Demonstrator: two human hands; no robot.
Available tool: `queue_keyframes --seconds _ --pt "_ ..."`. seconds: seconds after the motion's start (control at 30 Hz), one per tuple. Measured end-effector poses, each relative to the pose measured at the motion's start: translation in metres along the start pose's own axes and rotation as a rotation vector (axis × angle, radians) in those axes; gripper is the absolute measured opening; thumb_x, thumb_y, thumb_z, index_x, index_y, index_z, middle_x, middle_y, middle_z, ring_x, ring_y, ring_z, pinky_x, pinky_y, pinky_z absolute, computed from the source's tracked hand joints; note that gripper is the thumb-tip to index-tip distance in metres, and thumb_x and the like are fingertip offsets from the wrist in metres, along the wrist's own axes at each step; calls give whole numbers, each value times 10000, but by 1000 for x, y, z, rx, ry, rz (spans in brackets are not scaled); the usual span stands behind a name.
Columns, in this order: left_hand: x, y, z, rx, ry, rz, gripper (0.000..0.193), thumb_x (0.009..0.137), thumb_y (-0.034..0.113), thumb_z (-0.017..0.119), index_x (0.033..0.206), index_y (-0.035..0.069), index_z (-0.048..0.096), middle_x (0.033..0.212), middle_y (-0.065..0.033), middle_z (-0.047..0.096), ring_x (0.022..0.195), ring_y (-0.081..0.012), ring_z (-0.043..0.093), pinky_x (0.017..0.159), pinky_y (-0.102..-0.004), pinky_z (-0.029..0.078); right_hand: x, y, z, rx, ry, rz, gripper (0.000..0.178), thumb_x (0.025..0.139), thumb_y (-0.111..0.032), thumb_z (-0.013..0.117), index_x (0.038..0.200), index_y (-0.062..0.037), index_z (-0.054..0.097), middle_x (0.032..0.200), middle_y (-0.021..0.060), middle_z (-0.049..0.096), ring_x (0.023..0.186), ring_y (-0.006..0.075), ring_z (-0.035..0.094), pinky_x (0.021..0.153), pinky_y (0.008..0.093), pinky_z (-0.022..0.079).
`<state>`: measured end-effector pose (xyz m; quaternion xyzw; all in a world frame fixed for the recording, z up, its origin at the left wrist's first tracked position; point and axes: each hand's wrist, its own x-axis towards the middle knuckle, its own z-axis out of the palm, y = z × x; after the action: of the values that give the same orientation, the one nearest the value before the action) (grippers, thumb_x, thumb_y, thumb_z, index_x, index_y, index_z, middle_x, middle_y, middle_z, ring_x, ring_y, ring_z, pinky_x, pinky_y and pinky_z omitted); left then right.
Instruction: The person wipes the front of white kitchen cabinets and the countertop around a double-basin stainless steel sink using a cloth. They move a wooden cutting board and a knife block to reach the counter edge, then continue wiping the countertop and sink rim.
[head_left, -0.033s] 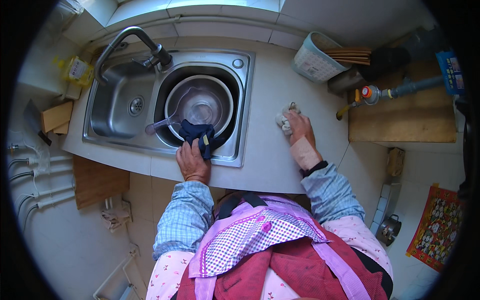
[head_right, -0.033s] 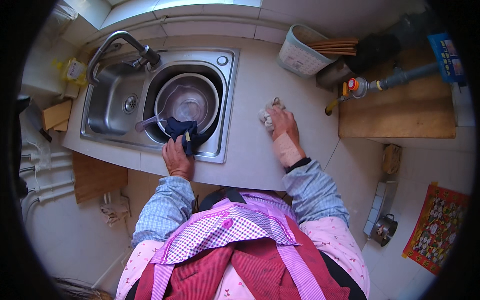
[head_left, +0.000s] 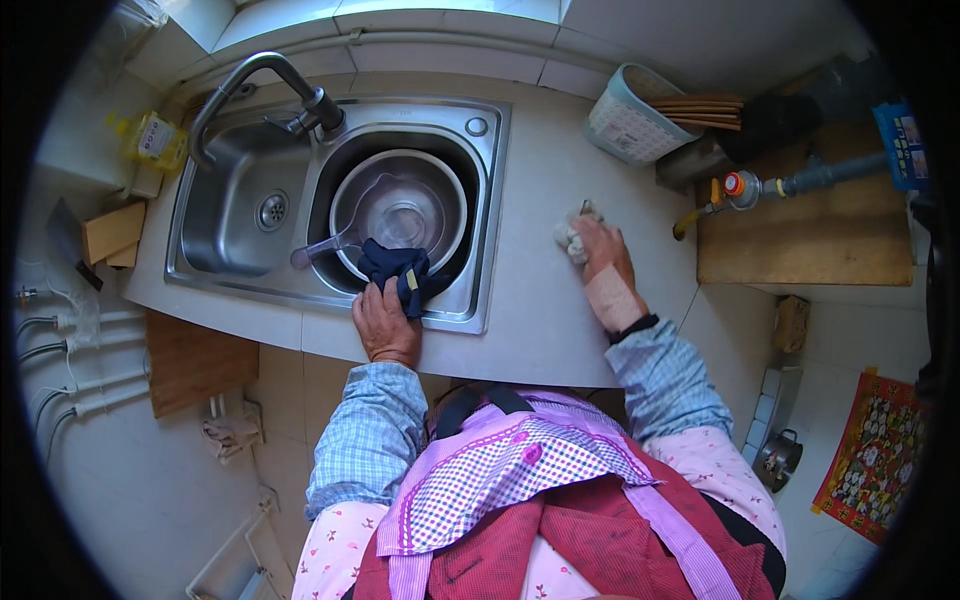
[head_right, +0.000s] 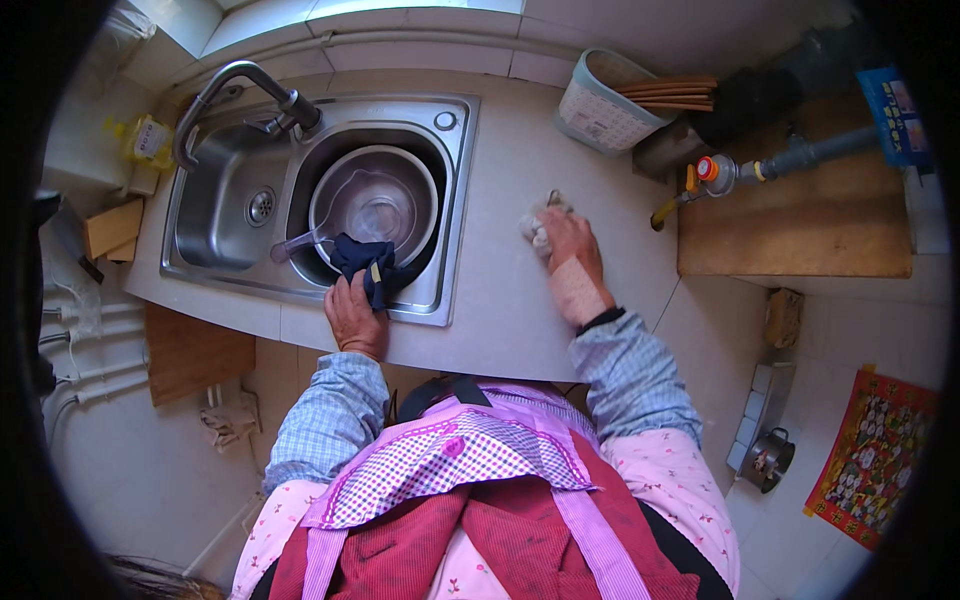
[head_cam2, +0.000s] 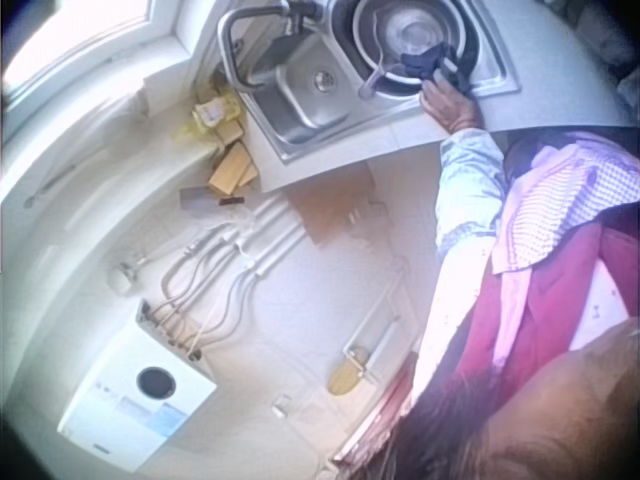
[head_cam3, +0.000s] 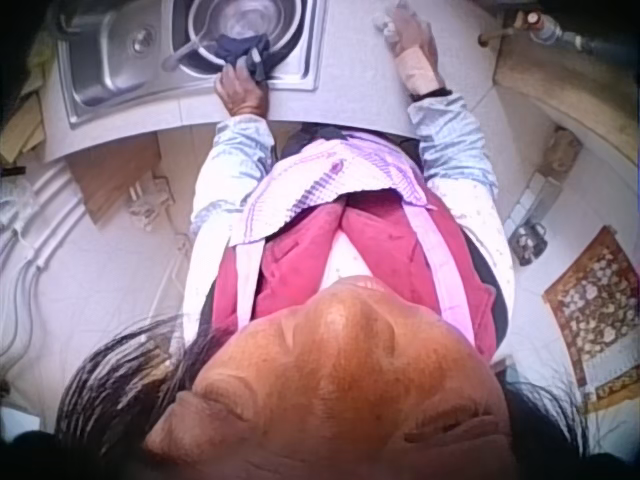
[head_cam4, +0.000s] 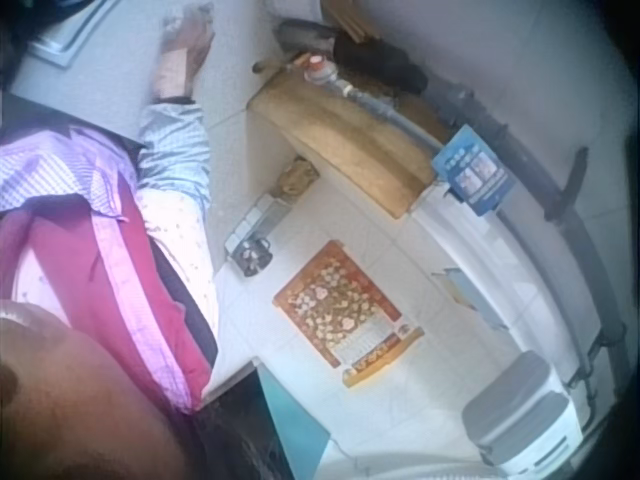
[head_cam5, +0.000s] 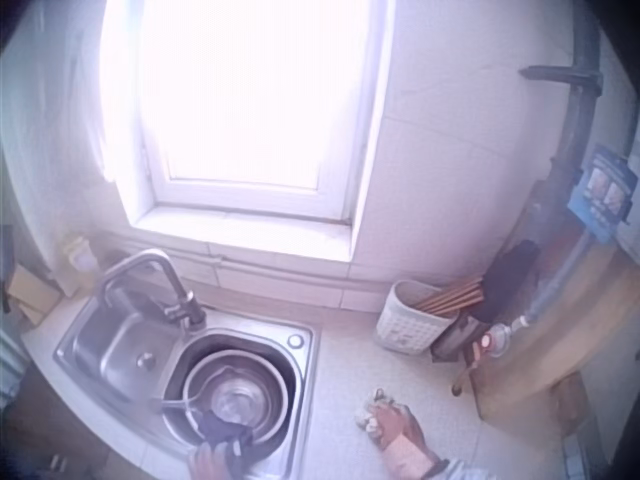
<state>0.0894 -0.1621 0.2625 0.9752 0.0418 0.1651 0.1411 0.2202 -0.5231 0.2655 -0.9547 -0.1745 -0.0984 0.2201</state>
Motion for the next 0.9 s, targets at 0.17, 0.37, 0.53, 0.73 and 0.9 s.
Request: queue_keyframes --seconds 0.17,0.37,0.53,0.73,0.9 --pt "0 0 -2 -5 -25 -16 536 842 165 707 1326 49 510 1209 -256 570 1201 -410 535 1110 -543 319 67 -5 -36 -20 53 86 364 905 16 531 1252 -35 630 1256 220 637 1173 414 566 1050 438 448" --pt "1 1 -2 -27 -38 -39 528 840 161 705 1322 48 520 1217 -259 573 1214 -408 532 1116 -545 314 27 -19 -27 -193 -169 138 433 869 46 517 1276 -66 615 1319 167 605 1215 383 542 1078 428 440" --pt "1 1 -1 -24 -24 -31 629 740 74 717 1331 85 503 1225 -220 544 1195 -407 511 1112 -517 312 49 9 -19 -98 61 3 417 856 54 538 1259 -27 609 1301 179 613 1215 375 549 1083 434 435" --pt "1 0 -1 -51 -33 -28 495 834 86 651 1310 95 519 1175 -190 561 1163 -388 525 1090 -507 327 49 -2 -13 762 -37 511 401 868 22 576 1262 -41 615 1309 180 607 1209 361 556 1067 421 441" --pt "1 -2 1 -26 -90 -41 565 810 122 697 1337 67 500 1242 -239 543 1204 -406 524 1123 -538 298 -84 -60 -54 -11 -158 -8 496 808 -20 647 1298 -88 609 1354 149 582 1229 332 550 1070 427 448"
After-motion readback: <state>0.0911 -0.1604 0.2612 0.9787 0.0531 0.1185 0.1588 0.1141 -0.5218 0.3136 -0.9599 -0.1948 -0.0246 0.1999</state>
